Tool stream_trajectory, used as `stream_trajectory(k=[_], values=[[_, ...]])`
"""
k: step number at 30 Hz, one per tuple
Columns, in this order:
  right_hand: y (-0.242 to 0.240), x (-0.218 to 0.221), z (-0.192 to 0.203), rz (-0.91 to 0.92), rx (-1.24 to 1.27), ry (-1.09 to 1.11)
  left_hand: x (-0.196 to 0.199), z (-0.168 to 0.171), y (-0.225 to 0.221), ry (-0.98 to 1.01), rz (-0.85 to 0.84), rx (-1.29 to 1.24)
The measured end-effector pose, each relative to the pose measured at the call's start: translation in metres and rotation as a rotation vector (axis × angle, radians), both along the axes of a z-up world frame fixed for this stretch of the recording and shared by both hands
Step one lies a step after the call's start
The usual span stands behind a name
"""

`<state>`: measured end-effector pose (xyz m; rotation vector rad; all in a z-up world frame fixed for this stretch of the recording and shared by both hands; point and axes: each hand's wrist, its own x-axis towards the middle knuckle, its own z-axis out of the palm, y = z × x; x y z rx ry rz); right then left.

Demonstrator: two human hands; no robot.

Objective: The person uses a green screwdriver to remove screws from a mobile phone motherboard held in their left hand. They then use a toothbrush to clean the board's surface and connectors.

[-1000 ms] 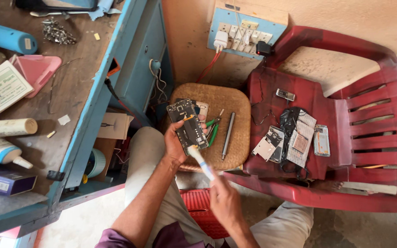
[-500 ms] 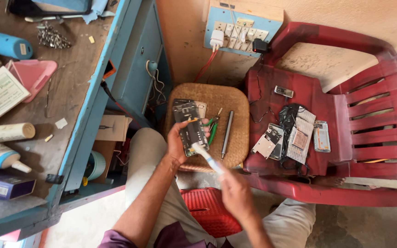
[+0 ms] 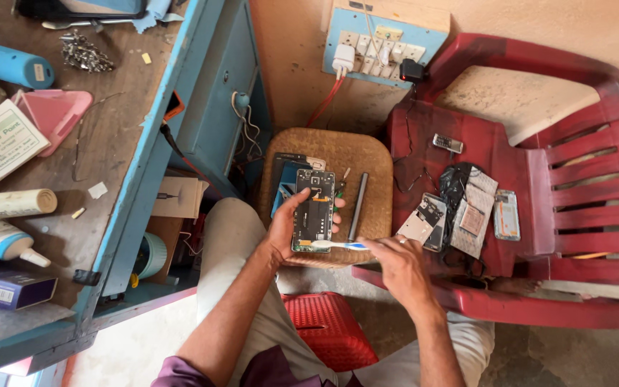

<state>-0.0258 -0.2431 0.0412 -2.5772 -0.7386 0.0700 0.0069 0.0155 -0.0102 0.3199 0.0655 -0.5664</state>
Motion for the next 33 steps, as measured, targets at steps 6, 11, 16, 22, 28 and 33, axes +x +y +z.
stream_trajectory(k=[6, 11, 16, 22, 28, 33], values=[[0.007, -0.009, -0.007, 0.061, 0.068, -0.042, 0.000, -0.001, -0.004, 0.011, 0.009, -0.006], [0.013, -0.012, -0.016, -0.050, 0.098, -0.054, 0.000, 0.001, 0.001, -0.029, 0.067, 0.072], [0.007, -0.019, -0.022, -0.050, 0.144, -0.065, 0.001, -0.001, -0.003, -0.007, 0.129, 0.152], [-0.009, -0.028, -0.022, -0.386, 0.553, 0.268, 0.003, -0.001, -0.006, 0.070, 0.174, 0.195], [0.011, -0.041, -0.038, -0.310, 0.553, 0.290, 0.002, 0.003, -0.006, 0.015, 0.146, 0.147], [0.000, -0.017, -0.066, -0.683, 0.603, 0.402, 0.005, 0.001, -0.007, 0.098, 0.335, 0.389]])
